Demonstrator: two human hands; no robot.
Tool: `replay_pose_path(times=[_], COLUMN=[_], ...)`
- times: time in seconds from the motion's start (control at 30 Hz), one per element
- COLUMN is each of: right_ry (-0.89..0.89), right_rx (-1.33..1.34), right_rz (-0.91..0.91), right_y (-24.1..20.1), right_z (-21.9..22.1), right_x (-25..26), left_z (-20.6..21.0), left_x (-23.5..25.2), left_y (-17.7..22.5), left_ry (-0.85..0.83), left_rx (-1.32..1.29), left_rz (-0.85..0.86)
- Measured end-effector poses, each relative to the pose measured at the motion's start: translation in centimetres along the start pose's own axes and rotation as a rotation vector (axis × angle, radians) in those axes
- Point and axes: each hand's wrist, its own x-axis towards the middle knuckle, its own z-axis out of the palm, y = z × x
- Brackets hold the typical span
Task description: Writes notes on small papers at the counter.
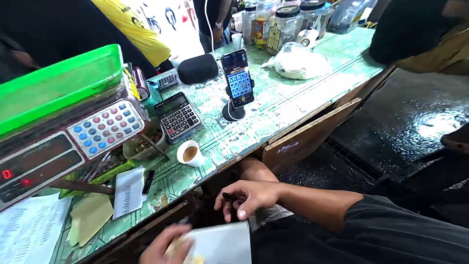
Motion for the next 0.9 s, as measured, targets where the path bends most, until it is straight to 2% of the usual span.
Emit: replay_pose_path(times=[0.07, 0.13, 0.23, 0.33, 0.47, 0.53, 0.57, 0.63, 0.73, 0.8, 0.9], right_ry=[0.017, 0.143, 0.376, 0.597, 0.596, 0.595, 0.613, 0.664, 0.558, 0.487, 0.648], right_rx=[-0.288, -0.527, -0.585, -0.596, -0.883, -1.157, -1.276, -1.372, -1.096, -0.788, -0.338], right_rz=[0.0, 0.036, 0.144, 0.248, 0.354, 0.394, 0.375, 0.16, -0.166, -0.219, -0.158], right_y=[-2.8, -3.8, -3.6, -3.5, -2.7, -3.1, -3.8, -5.4, -7.6, -7.3, -4.1], right_z=[-0.8, -1.6, -5.1, -10.6, -15.1, -15.3, -14.9, -13.7, -12.3, -12.9, -14.3], right_x=[-1.5, -3.1, -5.7, -6.2, -3.2, -2.1, -2.0, -2.3, -1.7, 0.1, 3.5], left_z=[4.9, 7.9, 10.5, 11.9, 15.6, 16.7, 17.0, 17.3, 17.4, 17.5, 17.3], left_x=[5.1, 9.1, 12.7, 13.7, 14.7, 15.4, 15.6, 15.7, 15.6, 15.4, 14.8], left_y=[-0.6, -0.3, -0.6, -1.7, -5.5, -7.1, -7.6, -8.0, -8.0, -8.6, -9.8], left_ry=[-0.049, -0.078, 0.009, 0.058, -0.091, -0.173, -0.193, -0.188, -0.183, -0.125, 0.022], left_rx=[-0.025, -0.002, 0.274, 0.491, 0.727, 0.821, 0.85, 0.877, 0.858, 0.824, 0.754], left_rz=[0.054, 0.072, 0.057, 0.17, 0.334, 0.267, 0.229, 0.194, 0.149, 0.197, 0.288])
